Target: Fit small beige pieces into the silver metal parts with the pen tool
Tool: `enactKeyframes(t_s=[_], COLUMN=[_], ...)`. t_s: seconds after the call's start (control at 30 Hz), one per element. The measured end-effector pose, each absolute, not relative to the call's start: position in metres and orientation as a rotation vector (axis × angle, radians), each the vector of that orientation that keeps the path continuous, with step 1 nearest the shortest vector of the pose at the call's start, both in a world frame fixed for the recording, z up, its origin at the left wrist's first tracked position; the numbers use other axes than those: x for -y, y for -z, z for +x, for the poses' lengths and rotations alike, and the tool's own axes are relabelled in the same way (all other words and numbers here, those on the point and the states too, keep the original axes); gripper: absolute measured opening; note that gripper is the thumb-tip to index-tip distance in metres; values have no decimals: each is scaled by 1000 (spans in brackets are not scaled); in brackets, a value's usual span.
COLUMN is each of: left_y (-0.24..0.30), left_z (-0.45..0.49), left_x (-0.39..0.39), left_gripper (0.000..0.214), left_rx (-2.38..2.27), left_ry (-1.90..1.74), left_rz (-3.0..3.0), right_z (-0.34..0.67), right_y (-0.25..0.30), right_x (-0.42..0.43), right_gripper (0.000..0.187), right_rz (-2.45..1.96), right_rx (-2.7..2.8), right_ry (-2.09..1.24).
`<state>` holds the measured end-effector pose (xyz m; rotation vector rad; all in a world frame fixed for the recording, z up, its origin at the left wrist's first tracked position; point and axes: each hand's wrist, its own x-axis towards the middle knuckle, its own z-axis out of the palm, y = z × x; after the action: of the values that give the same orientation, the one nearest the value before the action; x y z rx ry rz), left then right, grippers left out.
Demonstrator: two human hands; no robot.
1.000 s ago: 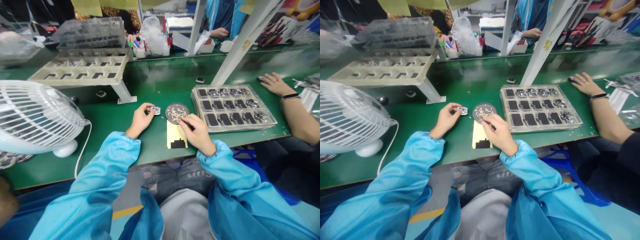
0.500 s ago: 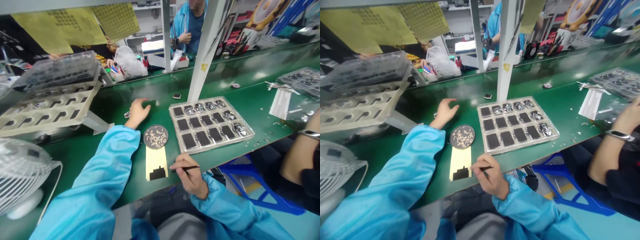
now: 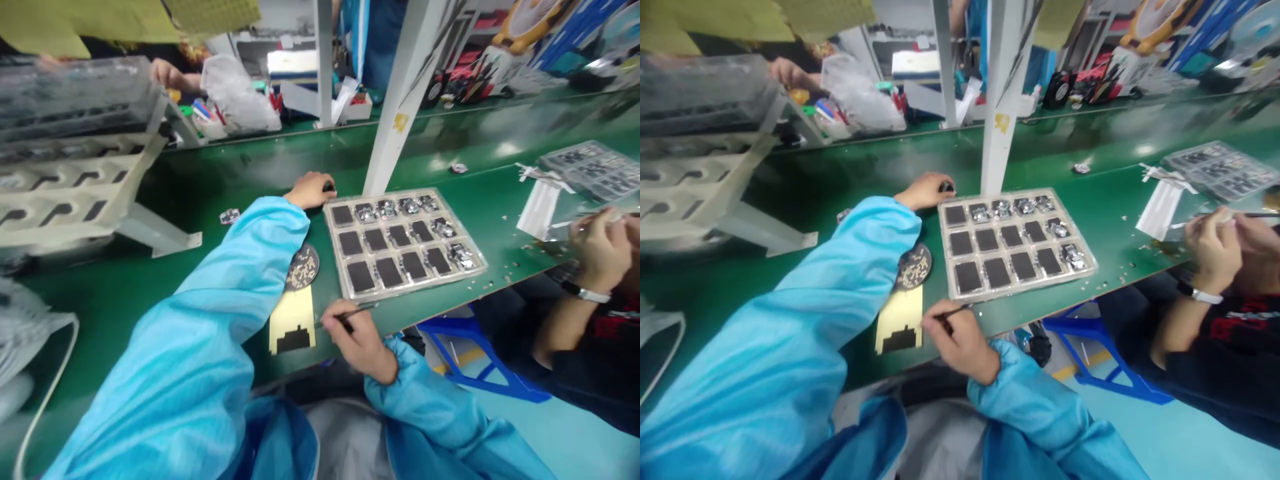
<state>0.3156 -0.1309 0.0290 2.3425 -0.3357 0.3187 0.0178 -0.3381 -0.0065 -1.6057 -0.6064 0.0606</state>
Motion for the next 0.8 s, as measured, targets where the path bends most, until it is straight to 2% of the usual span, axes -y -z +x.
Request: enactKeyframes(t_s=[0.17,0.3,0.4,0.63,0.8], left_y=[-45,-43,-34,-22,-18], left_z=[194,78,24,1,-4], left_x=[87,71,67,78,84], left_gripper=[24,35,32,33,19], left_rx=[182,-48,-113,-57,-33], left_ry=[-131,56,156,212,210], left_rz=[2091,1691,1503,1562,1651], right_z=[18,22,25,26,24], right_y=[14,8,4,7,8], right_x=[339,334,326,313,313], right_gripper=[12,11,15,30,33], right_rz=[-1598,-1644,-1677,-1774,-1788], right_rx=[560,722,654,519,503], right_ry=[-188,-112,-91,-144,-126])
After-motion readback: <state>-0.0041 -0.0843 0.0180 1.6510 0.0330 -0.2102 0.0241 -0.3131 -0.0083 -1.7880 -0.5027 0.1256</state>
